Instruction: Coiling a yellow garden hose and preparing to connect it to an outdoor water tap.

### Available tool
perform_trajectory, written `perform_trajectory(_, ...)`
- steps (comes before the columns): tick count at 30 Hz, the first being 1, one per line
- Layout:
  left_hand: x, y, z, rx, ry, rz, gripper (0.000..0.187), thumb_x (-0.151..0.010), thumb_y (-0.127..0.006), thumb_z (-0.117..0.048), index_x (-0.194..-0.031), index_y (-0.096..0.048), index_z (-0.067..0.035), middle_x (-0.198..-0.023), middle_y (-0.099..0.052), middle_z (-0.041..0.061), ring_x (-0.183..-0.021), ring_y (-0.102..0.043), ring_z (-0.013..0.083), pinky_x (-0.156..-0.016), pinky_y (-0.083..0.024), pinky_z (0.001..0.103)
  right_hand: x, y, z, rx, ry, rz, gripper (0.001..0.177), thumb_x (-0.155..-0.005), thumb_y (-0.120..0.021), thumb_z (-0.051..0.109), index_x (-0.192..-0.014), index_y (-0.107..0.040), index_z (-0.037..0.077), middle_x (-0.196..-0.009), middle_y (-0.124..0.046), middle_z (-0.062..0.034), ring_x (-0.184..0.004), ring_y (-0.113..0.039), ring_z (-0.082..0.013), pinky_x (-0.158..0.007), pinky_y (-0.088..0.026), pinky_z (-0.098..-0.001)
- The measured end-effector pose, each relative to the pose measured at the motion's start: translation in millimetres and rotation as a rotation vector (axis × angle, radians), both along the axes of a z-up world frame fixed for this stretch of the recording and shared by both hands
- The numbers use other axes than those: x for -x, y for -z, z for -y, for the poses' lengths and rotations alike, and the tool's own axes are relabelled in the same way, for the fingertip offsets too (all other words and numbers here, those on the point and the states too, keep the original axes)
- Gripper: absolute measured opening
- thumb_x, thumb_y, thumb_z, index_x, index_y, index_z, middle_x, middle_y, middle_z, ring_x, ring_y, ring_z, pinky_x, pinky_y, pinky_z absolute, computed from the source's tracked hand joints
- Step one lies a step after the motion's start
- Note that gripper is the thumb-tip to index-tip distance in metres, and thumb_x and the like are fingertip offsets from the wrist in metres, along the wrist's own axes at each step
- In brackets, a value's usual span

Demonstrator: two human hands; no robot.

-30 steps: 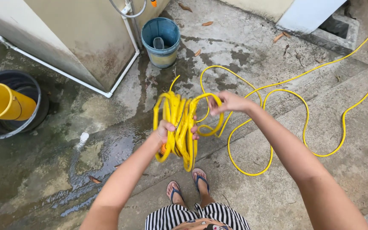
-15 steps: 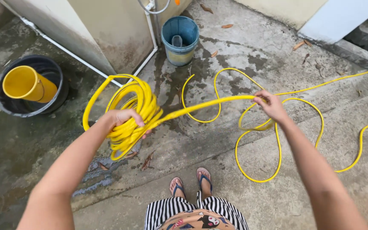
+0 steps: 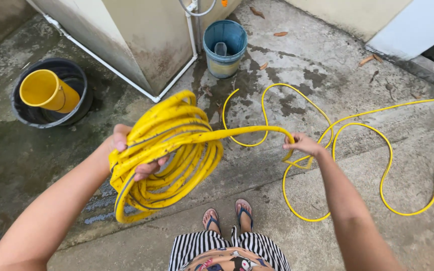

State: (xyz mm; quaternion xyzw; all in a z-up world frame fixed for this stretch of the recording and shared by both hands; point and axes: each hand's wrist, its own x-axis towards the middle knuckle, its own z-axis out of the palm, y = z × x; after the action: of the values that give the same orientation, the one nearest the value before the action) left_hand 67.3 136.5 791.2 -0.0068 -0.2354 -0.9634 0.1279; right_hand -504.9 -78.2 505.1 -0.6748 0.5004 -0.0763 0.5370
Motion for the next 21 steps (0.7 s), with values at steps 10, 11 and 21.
perform_trajectory(10,-4.3,-16.1,-3.2,0.369,-0.677,0.024,0.080,-0.068,-0.080,-0.024,-0.131,-0.051,0.015,-0.084,-0.058,0.010,-0.078,-0.058,0.0272,-0.079,-0.047,0.036,-59.8,195.2,-35.6,0.199,0.402,0.294,0.023,-0.107,-0.066,0.028,-0.121,-0.064,0.010,-0.114,-0.064,-0.0119,-0.106,-0.062,-0.0294,-0.094,-0.048,-0.0401)
perform_trajectory(11,-7.3,-8.4,-2.0,0.337,-0.722,-0.018,0.077,-0.068,-0.079,-0.022,-0.131,-0.050,0.013,-0.086,-0.059,0.010,-0.080,-0.060,0.0260,-0.080,-0.049,0.035,-72.2,178.6,-37.3,0.455,0.559,0.304,0.026,-0.109,-0.059,0.026,-0.125,-0.052,0.007,-0.117,-0.059,-0.0158,-0.107,-0.059,-0.0325,-0.093,-0.047,-0.0427)
perform_trajectory(21,58.3,50.9,47.2,0.233,-0.930,0.157,0.093,-0.072,-0.074,-0.018,-0.155,-0.039,0.005,-0.109,-0.061,0.010,-0.102,-0.069,0.0318,-0.102,-0.055,0.053,-104.8,146.4,2.9,0.459,-0.054,-0.746,0.028,-0.095,-0.057,0.026,-0.101,-0.078,0.009,-0.096,-0.074,-0.0183,-0.087,-0.074,-0.0386,-0.073,-0.059,-0.0515)
